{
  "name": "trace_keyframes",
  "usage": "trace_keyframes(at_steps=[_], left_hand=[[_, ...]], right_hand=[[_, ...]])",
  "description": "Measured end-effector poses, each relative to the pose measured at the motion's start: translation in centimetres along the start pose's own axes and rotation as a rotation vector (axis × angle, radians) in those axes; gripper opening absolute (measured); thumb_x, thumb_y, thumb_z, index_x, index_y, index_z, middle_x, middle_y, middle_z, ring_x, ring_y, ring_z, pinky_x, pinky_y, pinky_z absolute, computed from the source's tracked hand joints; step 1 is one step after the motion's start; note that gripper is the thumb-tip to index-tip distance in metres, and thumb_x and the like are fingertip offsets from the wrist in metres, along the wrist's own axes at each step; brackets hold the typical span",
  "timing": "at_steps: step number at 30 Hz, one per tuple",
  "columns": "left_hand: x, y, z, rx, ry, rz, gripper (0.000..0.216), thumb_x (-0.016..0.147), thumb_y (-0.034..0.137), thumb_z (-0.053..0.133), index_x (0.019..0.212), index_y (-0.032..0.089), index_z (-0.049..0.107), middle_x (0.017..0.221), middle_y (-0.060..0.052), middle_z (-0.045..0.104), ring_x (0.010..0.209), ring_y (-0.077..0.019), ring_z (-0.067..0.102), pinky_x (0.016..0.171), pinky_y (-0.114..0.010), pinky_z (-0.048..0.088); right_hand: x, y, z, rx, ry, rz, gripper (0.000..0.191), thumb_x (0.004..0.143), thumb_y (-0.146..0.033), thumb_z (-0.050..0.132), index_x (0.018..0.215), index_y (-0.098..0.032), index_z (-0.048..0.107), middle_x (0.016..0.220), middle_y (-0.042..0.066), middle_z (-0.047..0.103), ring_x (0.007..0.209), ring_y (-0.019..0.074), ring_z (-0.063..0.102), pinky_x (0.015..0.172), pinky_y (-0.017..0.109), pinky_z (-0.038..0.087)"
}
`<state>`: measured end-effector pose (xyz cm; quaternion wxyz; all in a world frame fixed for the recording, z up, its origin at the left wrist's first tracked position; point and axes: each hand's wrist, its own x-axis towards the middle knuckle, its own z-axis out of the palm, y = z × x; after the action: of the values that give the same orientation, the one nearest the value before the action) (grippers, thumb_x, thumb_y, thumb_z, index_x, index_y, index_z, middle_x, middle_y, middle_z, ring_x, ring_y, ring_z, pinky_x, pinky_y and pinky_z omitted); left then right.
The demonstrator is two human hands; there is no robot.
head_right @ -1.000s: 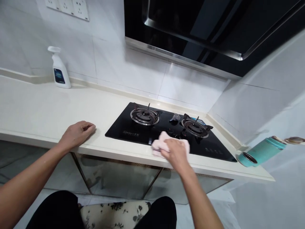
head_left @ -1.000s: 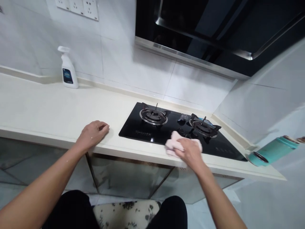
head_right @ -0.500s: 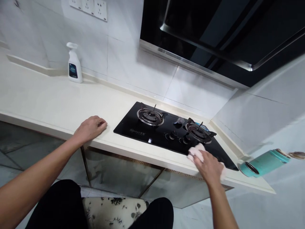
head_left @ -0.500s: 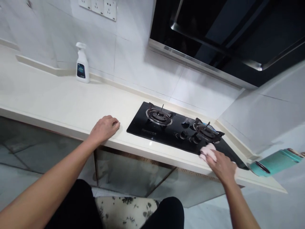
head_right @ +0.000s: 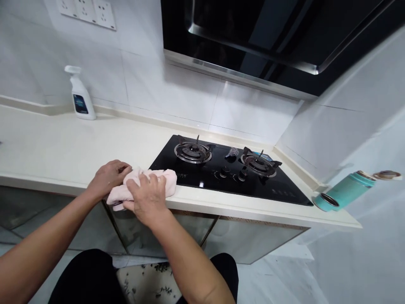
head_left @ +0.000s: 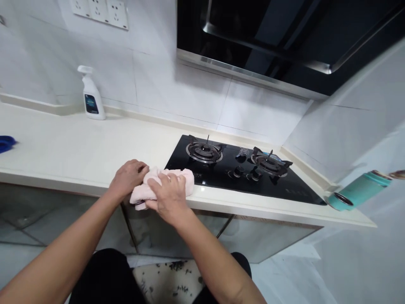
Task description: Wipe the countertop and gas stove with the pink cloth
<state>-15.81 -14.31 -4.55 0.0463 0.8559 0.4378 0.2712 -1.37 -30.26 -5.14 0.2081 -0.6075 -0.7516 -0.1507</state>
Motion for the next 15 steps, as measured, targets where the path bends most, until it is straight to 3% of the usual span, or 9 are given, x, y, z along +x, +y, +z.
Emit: trace_keyframes(at_steps=[2, 5, 9, 12, 15], left_hand=[[0.0, 0.1, -0.2, -0.005, -0.011, -0.018, 0.044, 0.095, 0.043, 0.041, 0.099, 0.017, 0.076, 0.111, -0.014, 0.075, 0.106, -0.0277, 0.067, 0.097, -0.035, 0.05], [0.0, 0.5, -0.7, -0.012, -0.036, -0.077, 0.045, 0.094, 0.042, 0.042, 0.103, 0.015, 0.077, 0.117, -0.014, 0.075, 0.108, -0.028, 0.066, 0.099, -0.036, 0.048], [0.3, 0.7, -1.1, -0.009, -0.054, -0.16, 0.046, 0.093, 0.044, 0.045, 0.109, 0.015, 0.077, 0.122, -0.012, 0.076, 0.111, -0.0286, 0.066, 0.098, -0.035, 0.049], [0.5, 0.8, -1.1, 0.015, -0.068, -0.17, 0.047, 0.093, 0.044, 0.045, 0.109, 0.014, 0.077, 0.123, -0.011, 0.076, 0.112, -0.0284, 0.066, 0.097, -0.034, 0.048], [0.6, 0.9, -1.1, 0.043, -0.072, -0.176, 0.048, 0.093, 0.044, 0.045, 0.11, 0.014, 0.078, 0.123, -0.011, 0.075, 0.113, -0.0278, 0.066, 0.097, -0.033, 0.048]], right_hand=[[-1.1, 0.8, -0.4, 0.0, 0.008, -0.024, 0.06, 0.093, -0.052, 0.075, 0.144, -0.03, 0.051, 0.15, 0.011, 0.055, 0.128, 0.0339, 0.046, 0.103, 0.052, 0.034], [-4.6, 4.5, -1.8, 0.011, 0.036, 0.017, 0.056, 0.09, -0.049, 0.08, 0.138, -0.029, 0.057, 0.136, 0.008, 0.066, 0.12, 0.0293, 0.054, 0.102, 0.047, 0.034], [-12.0, 12.5, -4.6, -0.019, 0.208, 0.198, 0.049, 0.091, -0.057, 0.075, 0.124, -0.022, 0.066, 0.115, 0.008, 0.074, 0.11, 0.0276, 0.063, 0.101, 0.042, 0.036], [-18.9, 19.3, -7.7, -0.178, 0.323, 0.363, 0.049, 0.094, -0.059, 0.062, 0.117, -0.017, 0.069, 0.109, 0.013, 0.075, 0.105, 0.0306, 0.065, 0.1, 0.045, 0.037], [-25.4, 25.5, -11.4, -0.393, 0.351, 0.602, 0.05, 0.091, -0.056, 0.056, 0.114, -0.014, 0.07, 0.103, 0.015, 0.074, 0.096, 0.0314, 0.064, 0.094, 0.045, 0.04]])
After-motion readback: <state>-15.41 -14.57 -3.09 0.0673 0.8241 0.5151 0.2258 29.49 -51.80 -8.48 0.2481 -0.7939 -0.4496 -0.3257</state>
